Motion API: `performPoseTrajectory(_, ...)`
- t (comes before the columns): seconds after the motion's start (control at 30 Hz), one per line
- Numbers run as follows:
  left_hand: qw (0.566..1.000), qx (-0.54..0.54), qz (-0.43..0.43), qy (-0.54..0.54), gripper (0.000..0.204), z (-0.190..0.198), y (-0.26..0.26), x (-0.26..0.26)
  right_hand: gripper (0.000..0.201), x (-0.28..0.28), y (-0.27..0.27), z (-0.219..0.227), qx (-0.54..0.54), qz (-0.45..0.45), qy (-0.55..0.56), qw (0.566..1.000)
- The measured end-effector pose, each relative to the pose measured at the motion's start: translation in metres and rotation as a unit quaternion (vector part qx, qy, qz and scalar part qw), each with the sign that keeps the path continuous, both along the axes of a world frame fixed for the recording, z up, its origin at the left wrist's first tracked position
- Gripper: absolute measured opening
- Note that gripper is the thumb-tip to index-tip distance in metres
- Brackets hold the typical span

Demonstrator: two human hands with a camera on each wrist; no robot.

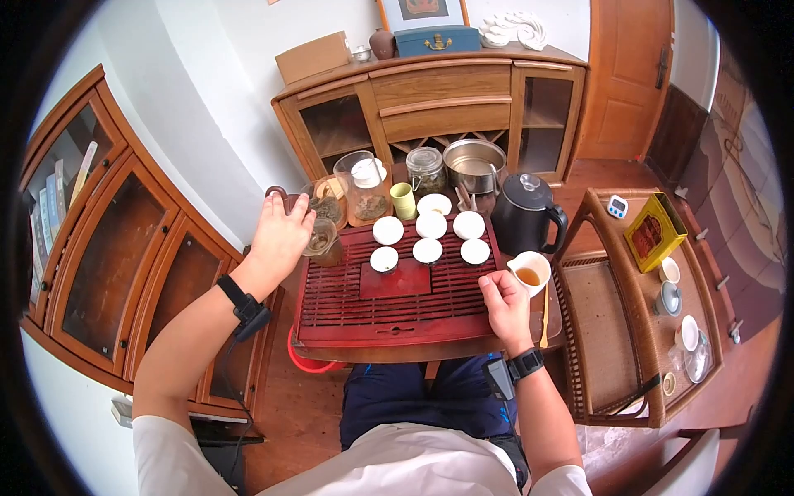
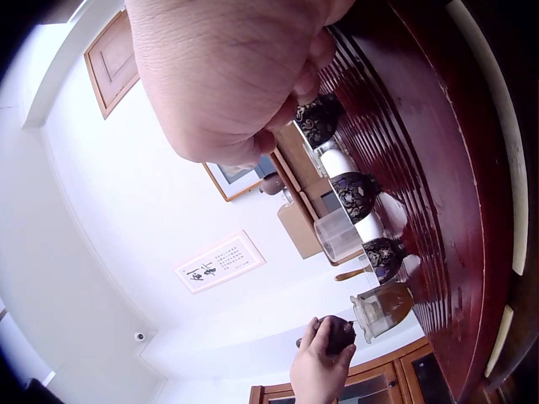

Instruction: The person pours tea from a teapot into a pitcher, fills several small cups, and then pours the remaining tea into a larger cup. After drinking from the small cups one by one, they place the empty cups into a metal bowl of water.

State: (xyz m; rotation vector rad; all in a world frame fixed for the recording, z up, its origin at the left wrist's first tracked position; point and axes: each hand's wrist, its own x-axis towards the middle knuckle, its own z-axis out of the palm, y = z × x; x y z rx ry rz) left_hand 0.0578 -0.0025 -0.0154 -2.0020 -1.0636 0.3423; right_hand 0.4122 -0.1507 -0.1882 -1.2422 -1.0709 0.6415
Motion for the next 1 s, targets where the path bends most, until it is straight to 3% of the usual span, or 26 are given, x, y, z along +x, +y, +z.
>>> performPoseTrajectory(0.63,0.997,0.037,0.029,0.055,0.051,0.003,-0.003,-0.001,0.019,0.001,0.001,-0.002,0.006,0.017,0.036,0.999)
performPoseTrajectory(1.0,0.999,0.006,-0.047,0.003,0.049,-0.002,0.001,-0.012,0.019,0.002,0.0,-0.002,-0.003,0.011,0.017,1.0)
